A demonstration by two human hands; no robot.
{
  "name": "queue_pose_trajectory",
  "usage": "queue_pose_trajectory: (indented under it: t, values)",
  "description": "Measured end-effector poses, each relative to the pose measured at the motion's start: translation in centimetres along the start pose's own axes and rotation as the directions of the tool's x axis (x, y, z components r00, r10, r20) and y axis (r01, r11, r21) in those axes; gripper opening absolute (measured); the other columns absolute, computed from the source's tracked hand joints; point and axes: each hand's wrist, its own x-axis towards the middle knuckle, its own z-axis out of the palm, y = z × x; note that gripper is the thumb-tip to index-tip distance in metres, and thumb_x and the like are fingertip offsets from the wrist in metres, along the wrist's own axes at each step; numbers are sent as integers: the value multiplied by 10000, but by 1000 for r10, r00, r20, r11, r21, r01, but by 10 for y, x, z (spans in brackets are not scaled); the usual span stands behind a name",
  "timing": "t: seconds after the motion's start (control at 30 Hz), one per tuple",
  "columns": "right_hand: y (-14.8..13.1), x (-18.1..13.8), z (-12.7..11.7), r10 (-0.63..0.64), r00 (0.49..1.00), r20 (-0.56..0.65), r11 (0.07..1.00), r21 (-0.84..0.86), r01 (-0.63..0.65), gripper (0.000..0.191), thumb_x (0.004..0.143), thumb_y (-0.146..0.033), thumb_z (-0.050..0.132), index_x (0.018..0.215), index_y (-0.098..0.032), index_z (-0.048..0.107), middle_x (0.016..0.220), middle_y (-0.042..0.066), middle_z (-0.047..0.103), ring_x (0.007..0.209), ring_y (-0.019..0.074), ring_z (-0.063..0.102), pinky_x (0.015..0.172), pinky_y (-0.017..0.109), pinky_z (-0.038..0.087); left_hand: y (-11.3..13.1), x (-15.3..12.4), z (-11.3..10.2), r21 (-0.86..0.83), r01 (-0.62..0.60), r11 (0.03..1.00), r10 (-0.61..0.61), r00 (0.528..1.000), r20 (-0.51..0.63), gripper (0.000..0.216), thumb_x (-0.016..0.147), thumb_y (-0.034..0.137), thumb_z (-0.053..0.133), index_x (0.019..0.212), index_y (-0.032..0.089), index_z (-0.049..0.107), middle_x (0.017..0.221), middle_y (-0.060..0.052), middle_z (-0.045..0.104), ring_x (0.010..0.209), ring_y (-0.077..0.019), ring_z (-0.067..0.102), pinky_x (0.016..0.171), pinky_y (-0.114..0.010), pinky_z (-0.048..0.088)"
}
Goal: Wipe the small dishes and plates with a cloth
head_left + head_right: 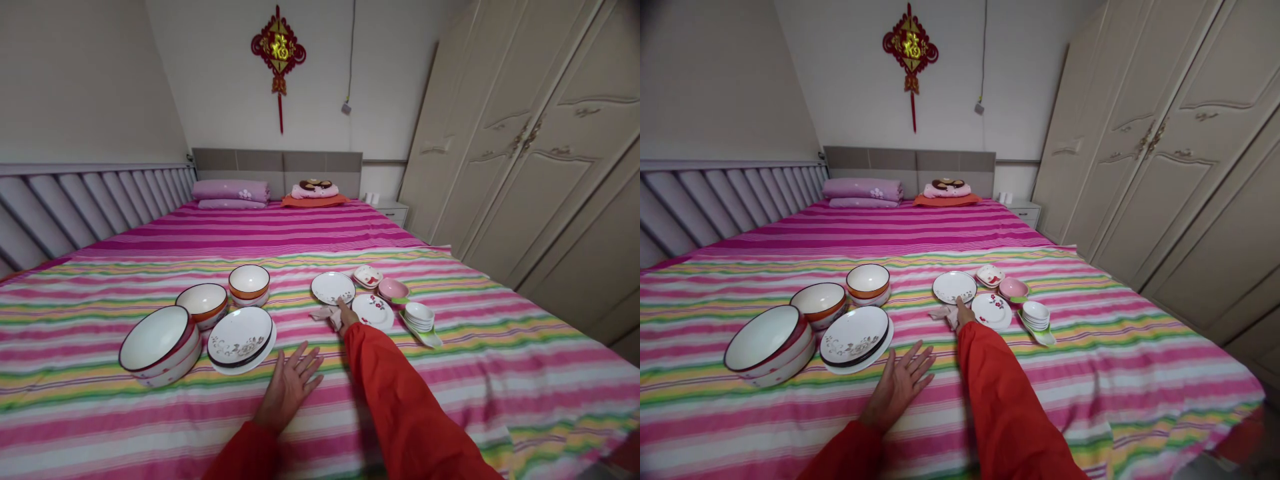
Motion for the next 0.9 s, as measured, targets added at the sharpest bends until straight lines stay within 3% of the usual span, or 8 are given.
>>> queue_pose_trajectory:
  t: [0.13, 0.3, 0.47, 0.63, 0.9]
  values:
    - [0, -34, -3, 49, 997, 64, 999, 10, -49, 265, 751, -365, 626, 722, -102, 632, 594, 100, 665, 532, 187, 627, 464, 253, 486, 1, -3, 7, 21, 0, 1000, 1, 1000, -19, 562, 852, 515, 409, 1355, 270, 355, 1382, -122, 437, 1230, -259, 445, 1020, -454, 294]
    - [17, -103, -23, 36, 994, 101, 999, 16, -38, 278, 661, -358, 694, 754, -101, 642, 670, 88, 675, 590, 196, 626, 547, 286, 502, 1, -3, 7, 38, -17, 999, 19, 999, -43, 566, 850, 507, 422, 1354, 256, 362, 1346, -132, 478, 1165, -251, 510, 1004, -442, 324]
    - [36, -154, -48, -287, 946, 152, 924, -218, 315, 296, 700, -431, 652, 763, -143, 624, 653, 7, 616, 603, 138, 539, 564, 234, 433, 1, -4, 8, 84, -32, 996, 36, 998, -47, 548, 862, 466, 431, 1363, 262, 344, 1341, -127, 485, 1139, -236, 534, 1014, -437, 324]
    - [40, -165, -56, -380, 889, 255, 800, -391, 455, 289, 756, -441, 569, 670, -165, 562, 570, -33, 514, 560, 115, 454, 534, 214, 374, 0, -9, 10, 96, -52, 994, 58, 997, -57, 521, 877, 411, 433, 1365, 256, 338, 1365, -118, 459, 1196, -227, 488, 1046, -428, 295]
    - [46, -159, -58, -403, 878, 260, 758, -442, 479, 282, 755, -444, 538, 665, -176, 541, 568, -38, 489, 567, 119, 440, 538, 213, 356, -7, -33, -12, 60, -63, 996, 69, 992, -104, 475, 892, 347, 421, 1353, 254, 359, 1344, -100, 489, 1217, -208, 467, 1063, -419, 293]
